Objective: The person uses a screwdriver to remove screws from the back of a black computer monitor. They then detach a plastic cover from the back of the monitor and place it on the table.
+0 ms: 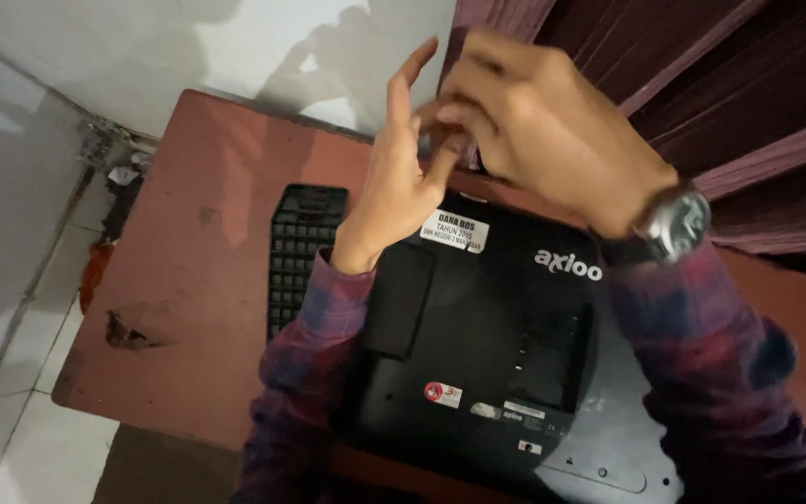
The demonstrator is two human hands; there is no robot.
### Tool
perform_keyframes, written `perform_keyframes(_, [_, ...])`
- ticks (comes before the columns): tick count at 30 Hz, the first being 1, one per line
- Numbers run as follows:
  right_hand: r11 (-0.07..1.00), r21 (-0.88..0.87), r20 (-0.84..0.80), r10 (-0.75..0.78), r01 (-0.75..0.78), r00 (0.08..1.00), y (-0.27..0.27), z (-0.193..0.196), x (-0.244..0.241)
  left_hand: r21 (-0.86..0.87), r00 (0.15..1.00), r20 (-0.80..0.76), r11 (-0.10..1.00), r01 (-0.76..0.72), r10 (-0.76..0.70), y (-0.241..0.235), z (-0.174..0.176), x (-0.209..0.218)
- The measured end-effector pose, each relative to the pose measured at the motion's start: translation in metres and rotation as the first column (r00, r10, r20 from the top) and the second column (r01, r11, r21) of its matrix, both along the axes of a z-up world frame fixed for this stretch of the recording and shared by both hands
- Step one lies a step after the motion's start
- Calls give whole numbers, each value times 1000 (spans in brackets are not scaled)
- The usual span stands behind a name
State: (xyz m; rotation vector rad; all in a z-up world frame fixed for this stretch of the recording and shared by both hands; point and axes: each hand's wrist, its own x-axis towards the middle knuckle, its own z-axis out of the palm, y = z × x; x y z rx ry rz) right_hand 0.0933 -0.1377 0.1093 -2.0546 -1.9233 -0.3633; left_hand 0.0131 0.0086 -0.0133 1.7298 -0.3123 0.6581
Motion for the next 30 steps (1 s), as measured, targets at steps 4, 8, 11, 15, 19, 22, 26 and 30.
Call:
perform_keyframes(4, [982,103,212,-179,160,961,-2,-32,30,1,974,55,976,-220,220,-5,-2,6])
perform_keyframes(8, [943,175,307,-326,283,894,-4,-40,33,-63,990,63,990,-123,127,-4,4,5])
perform_keyframes(11, [996,79,-83,-44,51,996,-10,7,-4,42,989,76,991,-127,123,1,9,-3])
perform_keyframes(15, [998,64,37,-8,5,999,-4,-12,14,23,999,44,999,-24,23,0,5,2])
perform_keyframes(19, [973,159,408,-217,165,887,10,-35,30,-27,982,44,983,-182,183,-8,-1,9])
perform_keyframes(22, [949,237,386,-290,210,875,14,-34,21,-39,976,84,979,-200,203,-5,-1,11])
perform_keyframes(26, [997,79,-70,31,-25,997,3,2,-3,66,987,10,984,-163,162,5,-9,13])
perform_keyframes(30, [988,156,17,9,-12,1000,2,-21,21,151,985,78,975,-164,153,3,0,14])
